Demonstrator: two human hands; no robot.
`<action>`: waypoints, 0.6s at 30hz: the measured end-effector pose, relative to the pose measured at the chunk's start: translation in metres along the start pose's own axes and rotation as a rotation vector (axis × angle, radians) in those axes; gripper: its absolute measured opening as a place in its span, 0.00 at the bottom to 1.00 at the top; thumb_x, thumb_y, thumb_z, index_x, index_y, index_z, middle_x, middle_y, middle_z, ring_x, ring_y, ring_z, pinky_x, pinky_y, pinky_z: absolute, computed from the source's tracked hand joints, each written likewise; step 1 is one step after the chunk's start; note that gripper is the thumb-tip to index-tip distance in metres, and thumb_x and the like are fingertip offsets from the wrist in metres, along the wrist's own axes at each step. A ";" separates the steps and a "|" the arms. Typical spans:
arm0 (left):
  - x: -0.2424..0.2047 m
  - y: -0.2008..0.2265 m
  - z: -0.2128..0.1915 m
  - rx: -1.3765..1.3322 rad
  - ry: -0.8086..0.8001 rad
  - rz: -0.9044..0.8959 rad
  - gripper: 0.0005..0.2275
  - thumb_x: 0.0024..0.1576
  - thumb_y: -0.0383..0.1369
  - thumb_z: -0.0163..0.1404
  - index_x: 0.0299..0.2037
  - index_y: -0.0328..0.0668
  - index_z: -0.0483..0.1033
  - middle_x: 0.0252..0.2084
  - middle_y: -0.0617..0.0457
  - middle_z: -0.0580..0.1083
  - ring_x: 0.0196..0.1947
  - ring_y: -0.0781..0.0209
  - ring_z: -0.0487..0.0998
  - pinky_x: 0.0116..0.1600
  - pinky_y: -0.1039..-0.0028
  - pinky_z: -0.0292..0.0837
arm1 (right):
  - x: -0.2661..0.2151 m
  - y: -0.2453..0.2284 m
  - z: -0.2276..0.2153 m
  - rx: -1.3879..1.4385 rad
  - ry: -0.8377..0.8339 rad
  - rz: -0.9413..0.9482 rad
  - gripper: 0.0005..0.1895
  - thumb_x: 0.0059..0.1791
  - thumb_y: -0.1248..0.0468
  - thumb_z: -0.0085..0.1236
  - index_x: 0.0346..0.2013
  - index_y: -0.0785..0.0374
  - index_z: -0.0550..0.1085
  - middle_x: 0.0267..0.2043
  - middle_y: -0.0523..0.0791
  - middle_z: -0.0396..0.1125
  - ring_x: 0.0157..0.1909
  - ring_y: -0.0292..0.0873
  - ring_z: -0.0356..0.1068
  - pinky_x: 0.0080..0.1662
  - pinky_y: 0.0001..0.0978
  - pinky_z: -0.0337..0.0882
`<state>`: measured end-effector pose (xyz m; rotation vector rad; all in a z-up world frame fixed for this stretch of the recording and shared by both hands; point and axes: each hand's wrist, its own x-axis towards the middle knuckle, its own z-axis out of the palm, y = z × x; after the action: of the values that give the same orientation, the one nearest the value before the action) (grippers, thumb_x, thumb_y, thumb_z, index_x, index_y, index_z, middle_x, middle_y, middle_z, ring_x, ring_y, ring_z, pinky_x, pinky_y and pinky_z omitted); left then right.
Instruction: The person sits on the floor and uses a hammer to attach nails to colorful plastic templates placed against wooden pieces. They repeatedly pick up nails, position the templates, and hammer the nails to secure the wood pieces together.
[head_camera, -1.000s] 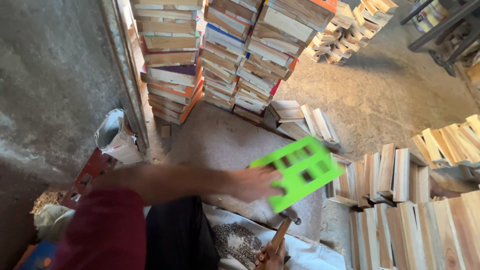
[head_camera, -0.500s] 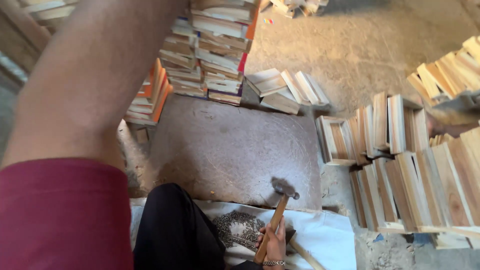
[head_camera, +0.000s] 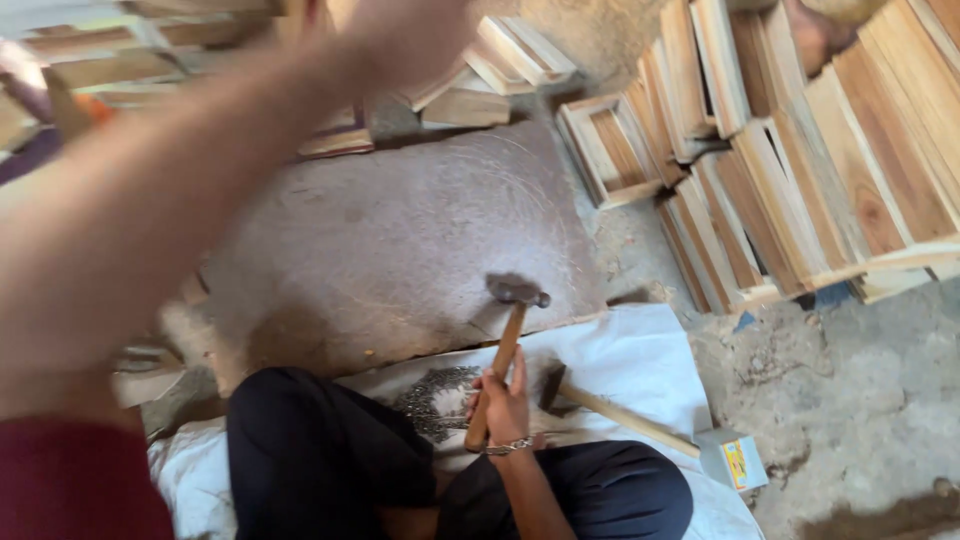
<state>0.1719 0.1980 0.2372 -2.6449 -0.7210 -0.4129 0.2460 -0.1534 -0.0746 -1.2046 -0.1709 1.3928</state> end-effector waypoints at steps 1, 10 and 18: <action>0.005 0.031 0.031 -0.104 -0.120 0.059 0.17 0.56 0.37 0.54 0.51 0.35 0.74 0.53 0.37 0.73 0.51 0.41 0.77 0.46 0.55 0.76 | -0.002 0.000 -0.002 0.029 -0.011 0.003 0.42 0.52 0.67 0.49 0.77 0.43 0.43 0.31 0.45 0.67 0.24 0.39 0.67 0.25 0.34 0.70; 0.089 0.253 0.294 -0.525 -0.449 -0.184 0.31 0.57 0.39 0.54 0.66 0.29 0.58 0.72 0.35 0.52 0.72 0.40 0.51 0.69 0.53 0.51 | 0.019 0.019 -0.024 0.109 -0.014 -0.041 0.42 0.51 0.69 0.51 0.76 0.47 0.47 0.40 0.48 0.66 0.32 0.40 0.67 0.32 0.34 0.72; 0.139 0.256 0.404 -0.293 -0.509 -0.209 0.19 0.62 0.30 0.41 0.62 0.34 0.67 0.68 0.40 0.65 0.71 0.46 0.61 0.75 0.58 0.47 | 0.043 0.029 -0.033 0.308 0.023 -0.117 0.40 0.52 0.69 0.53 0.77 0.55 0.48 0.57 0.48 0.66 0.48 0.40 0.71 0.46 0.33 0.75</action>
<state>0.4960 0.2210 -0.1398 -2.9960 -1.1755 0.1286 0.2623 -0.1447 -0.1335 -0.9398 -0.0091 1.2507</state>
